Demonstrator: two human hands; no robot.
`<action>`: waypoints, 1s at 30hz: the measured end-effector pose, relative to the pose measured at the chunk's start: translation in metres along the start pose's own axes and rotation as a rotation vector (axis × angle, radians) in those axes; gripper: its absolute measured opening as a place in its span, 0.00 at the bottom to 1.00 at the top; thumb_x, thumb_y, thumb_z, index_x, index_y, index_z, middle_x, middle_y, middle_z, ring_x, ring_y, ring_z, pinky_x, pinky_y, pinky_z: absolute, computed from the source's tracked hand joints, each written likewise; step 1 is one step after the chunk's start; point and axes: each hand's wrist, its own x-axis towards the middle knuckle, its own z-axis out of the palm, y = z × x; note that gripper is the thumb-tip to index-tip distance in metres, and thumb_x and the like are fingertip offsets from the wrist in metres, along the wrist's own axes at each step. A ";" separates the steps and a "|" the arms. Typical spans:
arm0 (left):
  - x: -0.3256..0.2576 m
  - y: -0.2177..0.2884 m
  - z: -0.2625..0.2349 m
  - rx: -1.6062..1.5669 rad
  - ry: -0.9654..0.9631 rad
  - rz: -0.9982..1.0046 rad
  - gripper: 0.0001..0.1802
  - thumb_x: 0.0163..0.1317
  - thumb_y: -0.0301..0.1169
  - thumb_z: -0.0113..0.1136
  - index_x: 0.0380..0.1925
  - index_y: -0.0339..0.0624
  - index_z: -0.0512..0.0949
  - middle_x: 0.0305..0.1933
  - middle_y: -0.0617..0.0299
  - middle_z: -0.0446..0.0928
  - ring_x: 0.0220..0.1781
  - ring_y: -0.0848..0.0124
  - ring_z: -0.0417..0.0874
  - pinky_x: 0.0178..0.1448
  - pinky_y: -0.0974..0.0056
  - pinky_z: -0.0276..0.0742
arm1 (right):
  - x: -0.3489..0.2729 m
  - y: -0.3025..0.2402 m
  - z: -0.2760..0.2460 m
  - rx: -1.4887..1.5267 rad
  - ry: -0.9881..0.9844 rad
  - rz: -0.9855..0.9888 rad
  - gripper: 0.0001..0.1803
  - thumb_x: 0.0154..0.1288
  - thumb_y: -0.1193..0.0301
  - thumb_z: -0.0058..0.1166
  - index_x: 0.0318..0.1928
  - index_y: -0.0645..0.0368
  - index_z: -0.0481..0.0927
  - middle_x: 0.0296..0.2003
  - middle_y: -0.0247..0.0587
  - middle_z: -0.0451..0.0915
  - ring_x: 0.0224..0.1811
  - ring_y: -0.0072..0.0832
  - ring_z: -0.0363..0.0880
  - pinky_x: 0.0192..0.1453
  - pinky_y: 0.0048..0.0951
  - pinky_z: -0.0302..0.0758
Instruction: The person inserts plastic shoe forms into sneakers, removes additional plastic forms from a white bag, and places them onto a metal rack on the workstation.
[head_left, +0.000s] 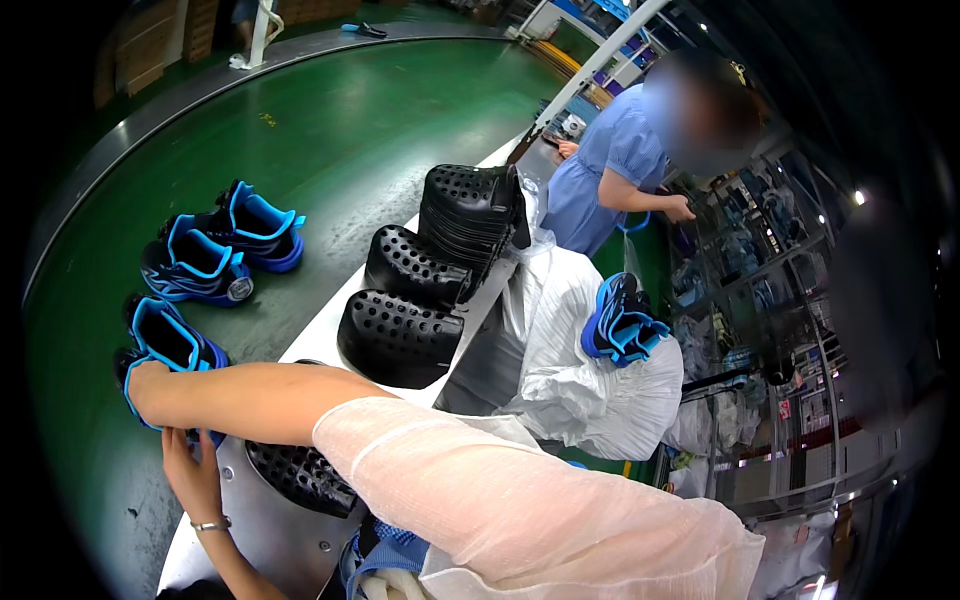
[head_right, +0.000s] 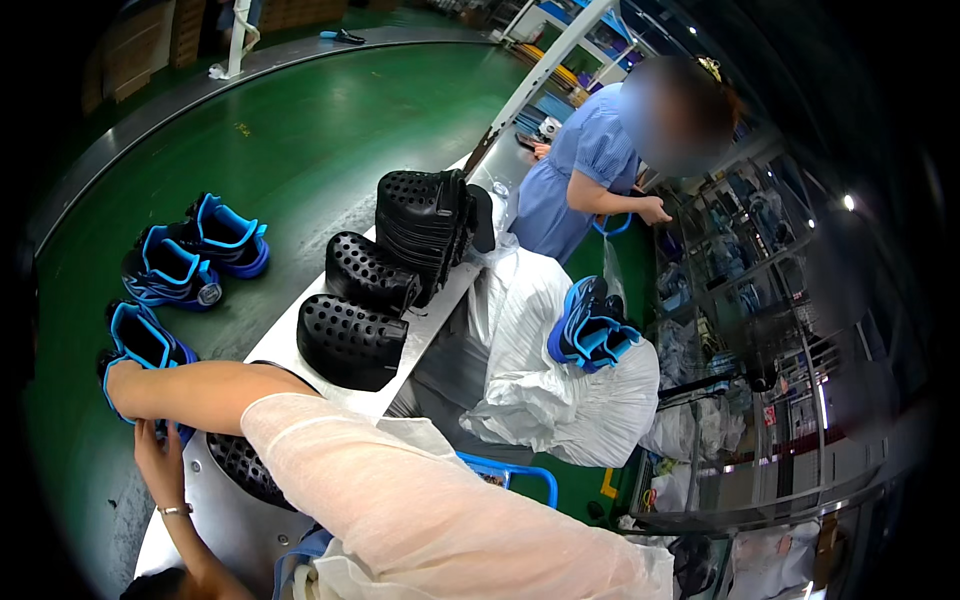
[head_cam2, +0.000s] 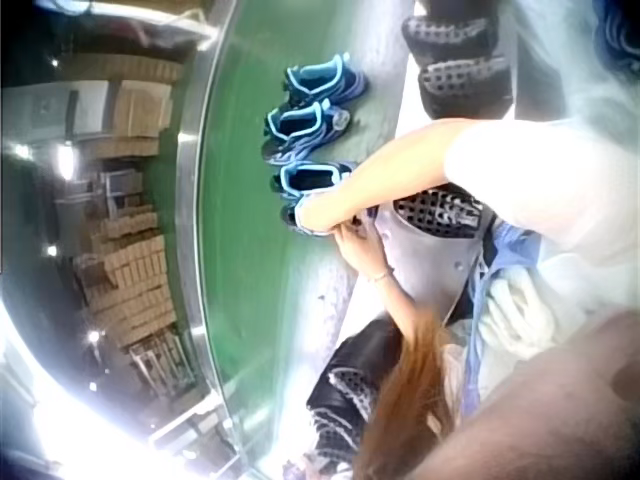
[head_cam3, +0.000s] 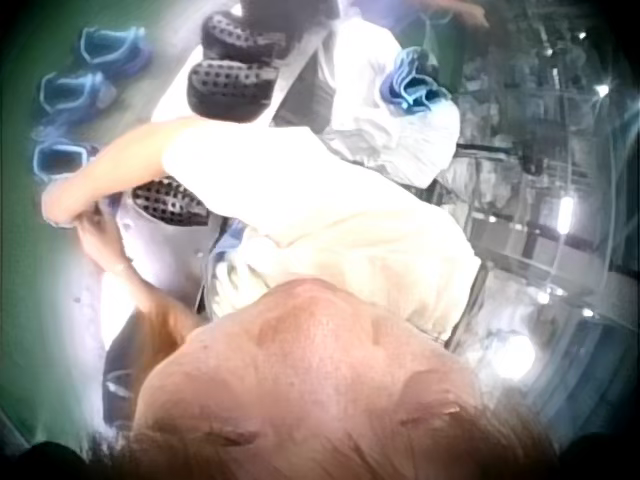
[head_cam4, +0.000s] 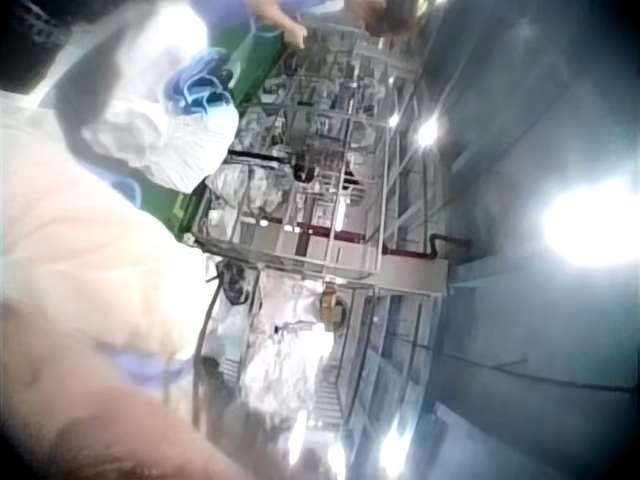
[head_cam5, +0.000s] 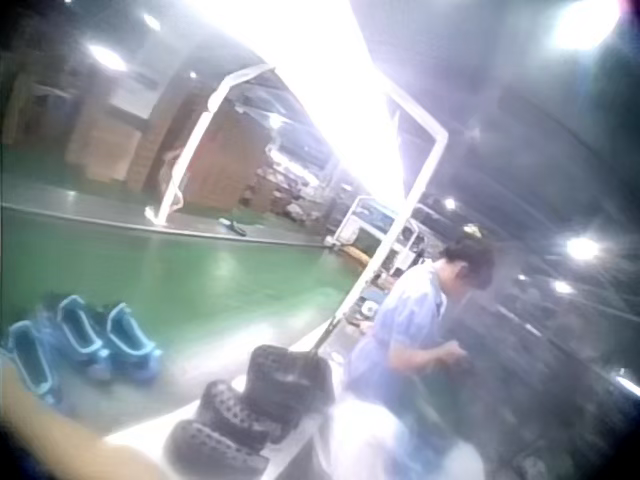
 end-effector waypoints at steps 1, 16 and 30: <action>0.006 0.007 0.000 0.029 -0.076 0.022 0.18 0.53 0.34 0.61 0.44 0.39 0.76 0.51 0.48 0.75 0.51 0.54 0.77 0.51 0.54 0.72 | -0.002 0.001 0.001 0.016 0.000 0.039 0.13 0.43 0.71 0.63 0.36 0.52 0.85 0.41 0.41 0.81 0.46 0.34 0.80 0.45 0.28 0.77; 0.012 -0.012 0.048 0.041 -0.468 -0.080 0.19 0.54 0.43 0.55 0.42 0.44 0.77 0.46 0.50 0.78 0.48 0.54 0.77 0.49 0.55 0.72 | -0.068 0.028 0.027 0.317 0.076 0.070 0.11 0.58 0.74 0.47 0.38 0.62 0.81 0.42 0.54 0.79 0.45 0.44 0.78 0.47 0.38 0.77; 0.009 -0.023 0.047 0.078 -0.373 -0.161 0.23 0.47 0.48 0.59 0.40 0.46 0.78 0.39 0.51 0.80 0.43 0.54 0.79 0.47 0.56 0.75 | -0.090 0.018 -0.017 -0.207 0.041 -0.179 0.08 0.52 0.68 0.54 0.31 0.54 0.84 0.33 0.40 0.82 0.39 0.34 0.82 0.36 0.32 0.78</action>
